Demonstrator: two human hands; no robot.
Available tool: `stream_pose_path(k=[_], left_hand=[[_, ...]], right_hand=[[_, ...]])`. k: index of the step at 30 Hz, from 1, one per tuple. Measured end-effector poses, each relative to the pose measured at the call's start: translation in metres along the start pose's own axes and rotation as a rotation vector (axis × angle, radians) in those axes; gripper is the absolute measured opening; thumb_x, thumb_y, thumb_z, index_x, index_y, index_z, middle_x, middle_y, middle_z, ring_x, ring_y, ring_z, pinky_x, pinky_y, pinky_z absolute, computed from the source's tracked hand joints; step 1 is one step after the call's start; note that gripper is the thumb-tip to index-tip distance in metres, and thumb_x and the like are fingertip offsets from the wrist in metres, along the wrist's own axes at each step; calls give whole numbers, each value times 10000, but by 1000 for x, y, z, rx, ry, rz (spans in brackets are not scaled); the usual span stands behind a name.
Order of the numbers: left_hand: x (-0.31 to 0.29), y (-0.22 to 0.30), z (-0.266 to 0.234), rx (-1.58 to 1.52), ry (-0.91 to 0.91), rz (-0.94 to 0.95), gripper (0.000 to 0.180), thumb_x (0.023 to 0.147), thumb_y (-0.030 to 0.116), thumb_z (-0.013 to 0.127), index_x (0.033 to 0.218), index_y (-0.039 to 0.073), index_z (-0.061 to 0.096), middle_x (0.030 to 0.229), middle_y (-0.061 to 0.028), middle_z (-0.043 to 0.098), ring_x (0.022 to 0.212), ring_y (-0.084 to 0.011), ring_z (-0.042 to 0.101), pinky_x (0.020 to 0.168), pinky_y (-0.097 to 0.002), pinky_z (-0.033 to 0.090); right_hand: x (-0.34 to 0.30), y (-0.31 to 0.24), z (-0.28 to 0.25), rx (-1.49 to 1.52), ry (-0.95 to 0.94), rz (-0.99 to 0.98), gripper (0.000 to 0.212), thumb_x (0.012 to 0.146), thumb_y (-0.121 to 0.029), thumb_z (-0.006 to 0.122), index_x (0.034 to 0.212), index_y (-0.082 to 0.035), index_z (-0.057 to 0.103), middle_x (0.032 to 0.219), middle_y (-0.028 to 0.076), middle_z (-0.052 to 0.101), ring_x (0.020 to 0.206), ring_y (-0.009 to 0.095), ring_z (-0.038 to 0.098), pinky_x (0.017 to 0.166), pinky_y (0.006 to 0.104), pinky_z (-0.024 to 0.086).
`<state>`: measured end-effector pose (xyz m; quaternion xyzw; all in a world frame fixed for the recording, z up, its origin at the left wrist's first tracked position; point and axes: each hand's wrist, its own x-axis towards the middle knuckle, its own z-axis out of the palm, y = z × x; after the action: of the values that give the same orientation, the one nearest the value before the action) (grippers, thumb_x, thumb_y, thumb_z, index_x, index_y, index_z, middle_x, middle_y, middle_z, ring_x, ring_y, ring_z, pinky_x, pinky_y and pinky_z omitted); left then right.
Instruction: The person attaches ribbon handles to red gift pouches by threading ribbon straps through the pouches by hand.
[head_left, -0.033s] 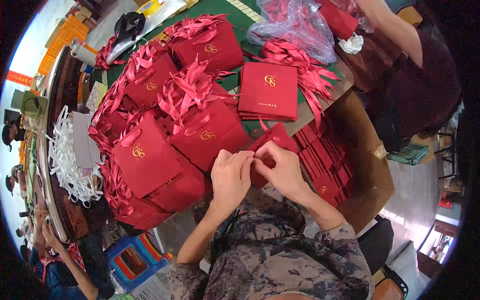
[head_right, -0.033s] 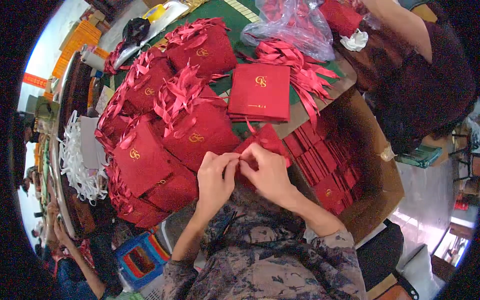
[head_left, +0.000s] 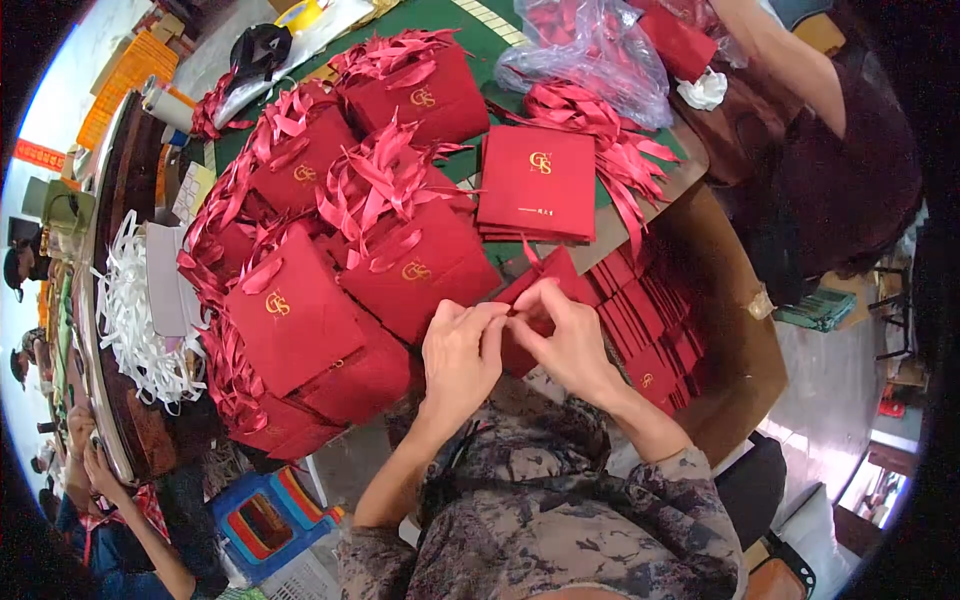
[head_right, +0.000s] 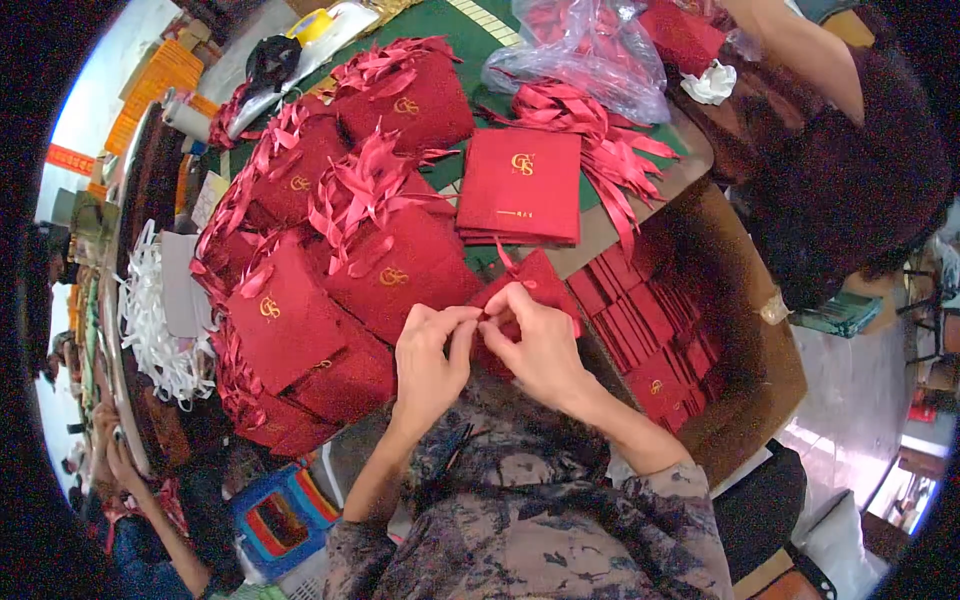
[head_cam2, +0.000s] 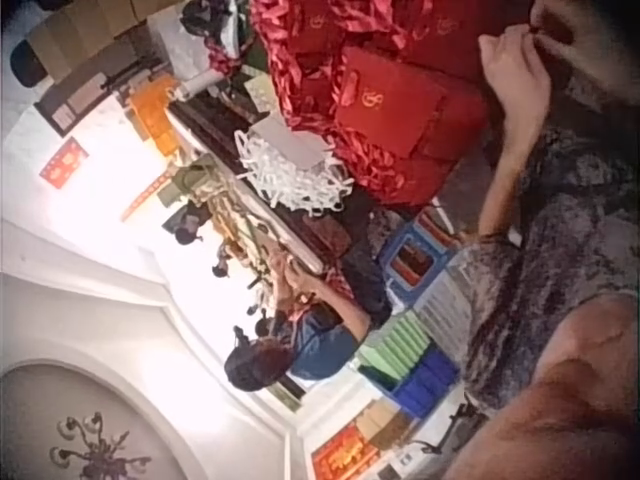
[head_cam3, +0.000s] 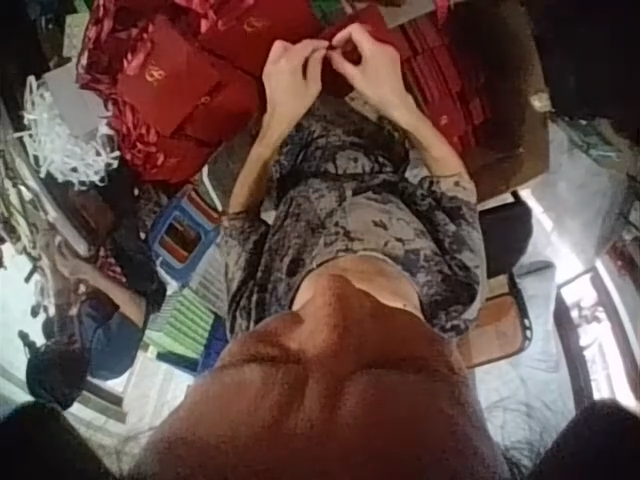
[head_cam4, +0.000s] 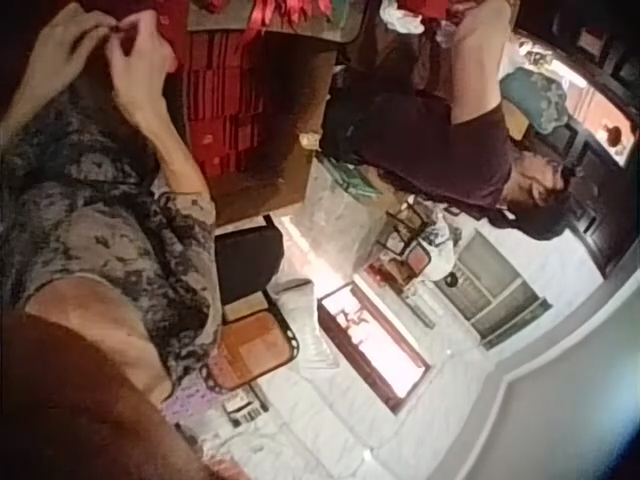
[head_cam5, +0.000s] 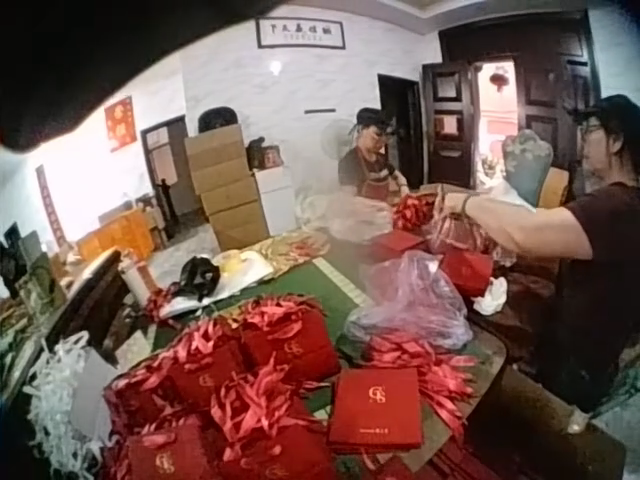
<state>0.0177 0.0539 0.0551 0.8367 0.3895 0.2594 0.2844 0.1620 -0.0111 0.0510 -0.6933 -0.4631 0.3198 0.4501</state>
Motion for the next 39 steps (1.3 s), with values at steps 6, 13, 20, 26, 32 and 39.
stream_pose_path(k=[6,13,20,26,32,39], left_hand=[[1,0,-3,-101,-24,-38,159,837,23,699,992,58,682,844,-98,651,795,-269,603,724,-370,505],[-6,2,7,28,13,120,176,773,34,756,913,55,652,856,-75,663,781,-256,598,698,-365,502],[-10,-3,16,67,122,390,166,764,14,732,912,65,675,836,-44,667,746,-243,584,671,-344,511],[-8,-5,17,50,116,456,248,735,53,648,982,45,671,912,-48,647,846,-255,582,732,-362,526],[-2,0,14,23,125,318,177,772,34,687,945,56,658,846,-69,614,812,-264,558,719,-362,510],[3,6,0,38,46,233,131,763,9,713,872,69,672,847,-68,652,799,-294,563,690,-377,487]], right_hand=[[-5,11,-13,-73,-37,-223,204,854,-69,744,1027,-8,654,945,104,692,831,187,703,718,292,575],[19,-2,-40,-454,-152,-494,117,892,-147,681,975,-64,684,955,94,655,960,295,603,836,403,452],[45,1,-58,-469,-579,-355,226,944,-266,611,966,-67,716,874,96,678,918,296,618,830,418,438],[61,13,-54,-306,-680,-244,240,862,-257,649,900,-31,722,787,143,704,778,324,686,737,424,519],[46,17,-40,-70,-433,38,226,829,-255,705,836,-29,713,714,48,687,711,111,660,649,293,500],[37,42,-14,182,-202,-9,186,852,-196,710,843,-11,691,770,36,688,743,93,621,682,279,493]])
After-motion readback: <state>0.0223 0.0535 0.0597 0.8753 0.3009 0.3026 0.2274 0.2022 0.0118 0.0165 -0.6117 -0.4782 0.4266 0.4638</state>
